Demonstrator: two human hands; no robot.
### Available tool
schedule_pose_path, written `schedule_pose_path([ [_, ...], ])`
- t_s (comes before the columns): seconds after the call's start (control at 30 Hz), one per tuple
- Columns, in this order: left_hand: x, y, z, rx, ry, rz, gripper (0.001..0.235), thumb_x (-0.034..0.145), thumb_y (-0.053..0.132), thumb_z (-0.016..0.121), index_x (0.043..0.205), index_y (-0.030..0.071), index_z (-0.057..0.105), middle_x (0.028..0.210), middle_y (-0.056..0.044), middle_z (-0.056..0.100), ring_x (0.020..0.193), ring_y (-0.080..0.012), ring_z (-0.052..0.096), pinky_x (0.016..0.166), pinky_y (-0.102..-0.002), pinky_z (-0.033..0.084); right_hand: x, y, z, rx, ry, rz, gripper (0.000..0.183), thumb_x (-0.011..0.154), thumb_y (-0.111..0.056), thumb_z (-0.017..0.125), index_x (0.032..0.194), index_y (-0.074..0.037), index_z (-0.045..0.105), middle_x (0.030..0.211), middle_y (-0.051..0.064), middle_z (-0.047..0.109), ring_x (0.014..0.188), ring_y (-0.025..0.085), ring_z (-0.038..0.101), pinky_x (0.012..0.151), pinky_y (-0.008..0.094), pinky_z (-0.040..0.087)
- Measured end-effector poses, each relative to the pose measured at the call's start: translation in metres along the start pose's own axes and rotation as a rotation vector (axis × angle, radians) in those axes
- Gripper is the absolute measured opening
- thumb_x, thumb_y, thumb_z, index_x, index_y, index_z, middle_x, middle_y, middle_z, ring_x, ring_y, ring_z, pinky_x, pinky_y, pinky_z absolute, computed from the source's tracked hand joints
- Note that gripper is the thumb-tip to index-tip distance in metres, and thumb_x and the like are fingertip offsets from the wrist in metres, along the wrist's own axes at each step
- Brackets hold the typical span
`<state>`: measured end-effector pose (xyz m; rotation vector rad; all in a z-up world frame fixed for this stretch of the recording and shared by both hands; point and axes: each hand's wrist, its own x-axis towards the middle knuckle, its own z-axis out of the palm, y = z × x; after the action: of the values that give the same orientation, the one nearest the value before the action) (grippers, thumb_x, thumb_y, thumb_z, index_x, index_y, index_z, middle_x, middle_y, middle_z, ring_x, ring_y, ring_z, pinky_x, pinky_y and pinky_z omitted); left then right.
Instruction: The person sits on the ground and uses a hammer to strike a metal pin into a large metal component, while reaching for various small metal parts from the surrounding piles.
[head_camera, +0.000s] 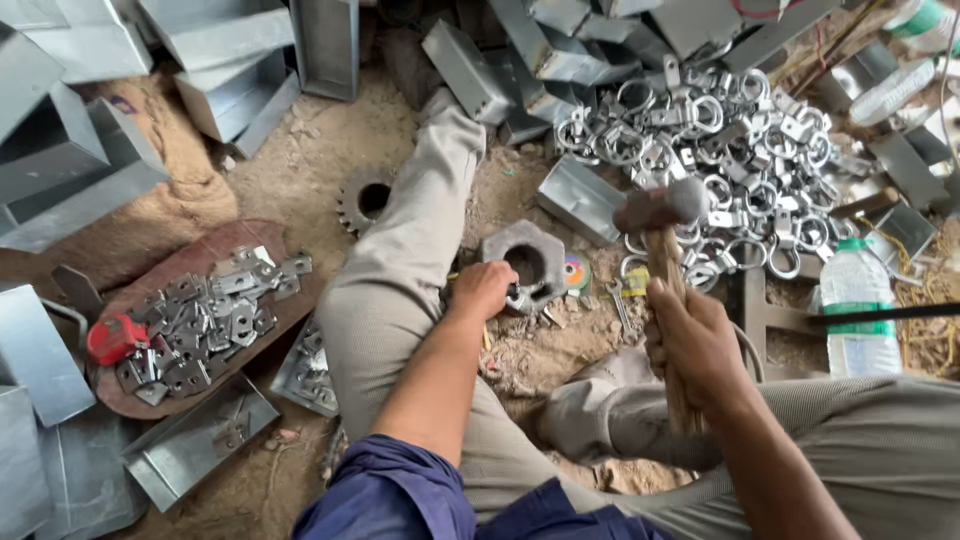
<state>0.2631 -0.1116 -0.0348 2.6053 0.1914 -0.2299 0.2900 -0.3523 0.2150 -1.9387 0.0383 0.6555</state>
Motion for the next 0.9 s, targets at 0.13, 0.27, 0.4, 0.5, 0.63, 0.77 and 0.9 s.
schedule_pose_path([
  [0.13, 0.003, 0.002, -0.005, 0.02, -0.033, -0.093, 0.026, 0.088, 0.0, 0.064, 0.104, 0.018, 0.073, 0.108, -0.011, 0.073, 0.102, -0.0314, 0.071, 0.084, -0.046, 0.057, 0.004, 0.037, -0.012, -0.095, 0.047, 0.076, 0.037, 0.102, -0.038, 0.058, 0.09, -0.004, 0.057, 0.066, 0.003, 0.055, 0.048, 0.013, 0.05, 0.043, 0.03, 0.044],
  [0.27, -0.005, 0.009, 0.002, 0.085, -0.052, -0.082, 0.024, 0.086, 0.001, 0.067, 0.102, 0.017, 0.074, 0.11, -0.012, 0.074, 0.105, -0.0321, 0.071, 0.086, -0.046, 0.057, 0.01, 0.085, -0.015, -0.109, 0.085, 0.151, 0.035, 0.103, -0.039, 0.057, 0.091, -0.006, 0.06, 0.067, 0.001, 0.057, 0.051, 0.011, 0.05, 0.045, 0.028, 0.045],
  [0.4, 0.0, 0.007, -0.001, 0.142, -0.046, -0.031, 0.028, 0.081, -0.002, 0.071, 0.102, 0.017, 0.073, 0.107, -0.01, 0.074, 0.103, -0.0303, 0.072, 0.083, -0.045, 0.059, 0.023, 0.101, -0.022, 0.044, 0.064, 0.255, 0.034, 0.101, -0.037, 0.06, 0.09, -0.005, 0.055, 0.066, 0.002, 0.051, 0.05, 0.014, 0.046, 0.044, 0.031, 0.039],
  [0.5, 0.003, 0.004, 0.012, 0.185, -0.043, -0.027, 0.037, 0.088, -0.013, 0.061, 0.104, 0.018, 0.074, 0.106, -0.008, 0.075, 0.101, -0.0264, 0.073, 0.085, -0.041, 0.06, 0.028, 0.104, -0.026, 0.11, 0.038, 0.283, 0.032, 0.101, -0.037, 0.059, 0.092, -0.007, 0.054, 0.067, 0.001, 0.05, 0.051, 0.013, 0.046, 0.044, 0.03, 0.04],
  [0.63, 0.007, 0.005, 0.023, 0.261, -0.127, -0.024, 0.047, 0.089, -0.018, 0.054, 0.118, 0.017, 0.068, 0.108, -0.006, 0.074, 0.096, -0.0231, 0.074, 0.081, -0.034, 0.064, 0.041, 0.099, -0.024, 0.216, 0.021, 0.309, 0.031, 0.102, -0.037, 0.058, 0.093, -0.008, 0.053, 0.067, 0.0, 0.049, 0.051, 0.012, 0.046, 0.044, 0.029, 0.04],
  [0.77, 0.006, 0.011, 0.019, 0.256, -0.093, 0.042, 0.047, 0.084, -0.02, 0.054, 0.113, 0.013, 0.067, 0.112, -0.003, 0.072, 0.094, -0.0206, 0.073, 0.081, -0.034, 0.063, 0.051, 0.102, -0.023, 0.192, -0.007, 0.287, 0.031, 0.102, -0.038, 0.058, 0.094, -0.008, 0.054, 0.068, 0.0, 0.051, 0.052, 0.012, 0.047, 0.045, 0.029, 0.041],
  [0.9, 0.008, 0.03, 0.008, 0.182, -0.042, 0.038, 0.033, 0.086, -0.007, 0.057, 0.11, 0.013, 0.066, 0.11, -0.006, 0.07, 0.096, -0.0276, 0.072, 0.081, -0.044, 0.059, 0.059, 0.109, -0.024, 0.258, -0.018, 0.316, 0.034, 0.1, -0.041, 0.059, 0.093, -0.008, 0.053, 0.067, 0.002, 0.05, 0.05, 0.014, 0.047, 0.043, 0.03, 0.041],
])
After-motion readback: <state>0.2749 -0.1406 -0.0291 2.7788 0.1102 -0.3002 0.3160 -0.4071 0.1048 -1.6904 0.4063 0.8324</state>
